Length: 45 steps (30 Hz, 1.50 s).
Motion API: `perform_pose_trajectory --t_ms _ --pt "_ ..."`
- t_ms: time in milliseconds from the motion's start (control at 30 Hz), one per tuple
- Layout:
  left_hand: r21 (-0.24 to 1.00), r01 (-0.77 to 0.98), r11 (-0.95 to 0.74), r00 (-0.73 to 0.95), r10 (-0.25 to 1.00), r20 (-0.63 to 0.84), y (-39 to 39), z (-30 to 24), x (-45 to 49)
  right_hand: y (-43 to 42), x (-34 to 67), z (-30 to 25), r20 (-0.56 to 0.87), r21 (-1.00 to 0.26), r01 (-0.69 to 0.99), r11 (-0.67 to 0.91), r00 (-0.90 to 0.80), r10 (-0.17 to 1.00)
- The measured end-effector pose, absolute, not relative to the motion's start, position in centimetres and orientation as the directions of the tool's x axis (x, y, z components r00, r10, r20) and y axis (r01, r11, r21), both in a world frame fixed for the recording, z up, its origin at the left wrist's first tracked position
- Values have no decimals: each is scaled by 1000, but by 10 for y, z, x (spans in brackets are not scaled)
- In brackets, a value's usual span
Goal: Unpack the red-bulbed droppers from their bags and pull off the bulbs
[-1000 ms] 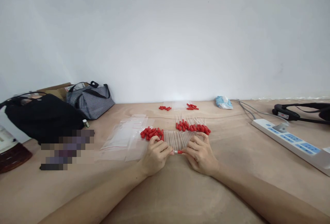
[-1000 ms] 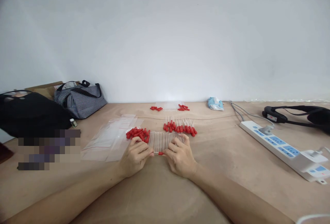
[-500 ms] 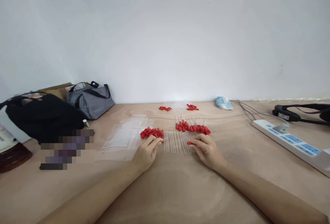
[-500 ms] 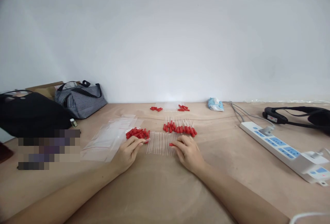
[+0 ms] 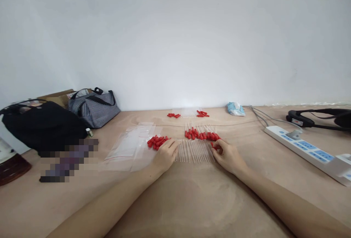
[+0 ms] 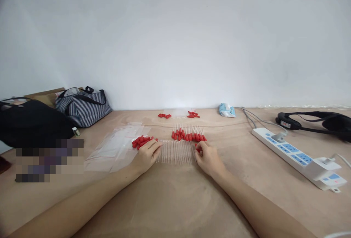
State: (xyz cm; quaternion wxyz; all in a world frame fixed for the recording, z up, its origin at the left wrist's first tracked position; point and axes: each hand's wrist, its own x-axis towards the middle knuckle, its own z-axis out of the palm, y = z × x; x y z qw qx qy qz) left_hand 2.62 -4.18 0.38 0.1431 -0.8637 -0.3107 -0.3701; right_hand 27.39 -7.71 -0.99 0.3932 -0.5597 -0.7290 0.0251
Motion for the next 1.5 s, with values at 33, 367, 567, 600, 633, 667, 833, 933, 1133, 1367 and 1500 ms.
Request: perform_pose_trajectory --t_ms 33,367,567,600,633,667,833,933,1133,1367,1500 --pt "-35 632 -774 551 418 722 -41 3 27 -76 274 -10 531 -483 799 359 -59 845" --pt "78 556 -827 612 472 635 -53 4 27 -73 272 -13 553 -362 887 287 -43 832" --pt "130 520 -844 624 479 618 -56 8 26 -65 277 -9 689 -245 944 220 9 725" --pt "135 513 -848 627 477 616 -57 9 25 -62 279 -9 700 -220 952 213 1 715" --pt "136 511 -849 629 477 613 -58 10 23 -59 281 -9 705 -197 958 207 -8 709" --pt "135 515 -847 631 481 608 -59 12 21 -57 282 -9 709 -178 963 201 -16 705" --pt "112 585 -804 604 523 601 -62 16 13 -46 283 -8 710 -104 979 174 -49 703" --pt "104 592 -799 592 519 617 -63 15 11 -43 282 -8 700 -91 983 160 -51 713" --pt "107 580 -807 591 508 626 -63 13 12 -41 280 -8 738 -112 978 178 -38 674" --pt "23 619 -785 554 457 696 -62 15 9 -55 273 -6 804 -304 886 350 42 593" --pt "-105 654 -749 557 383 736 -63 16 8 -73 256 -5 742 -308 767 563 -177 647"
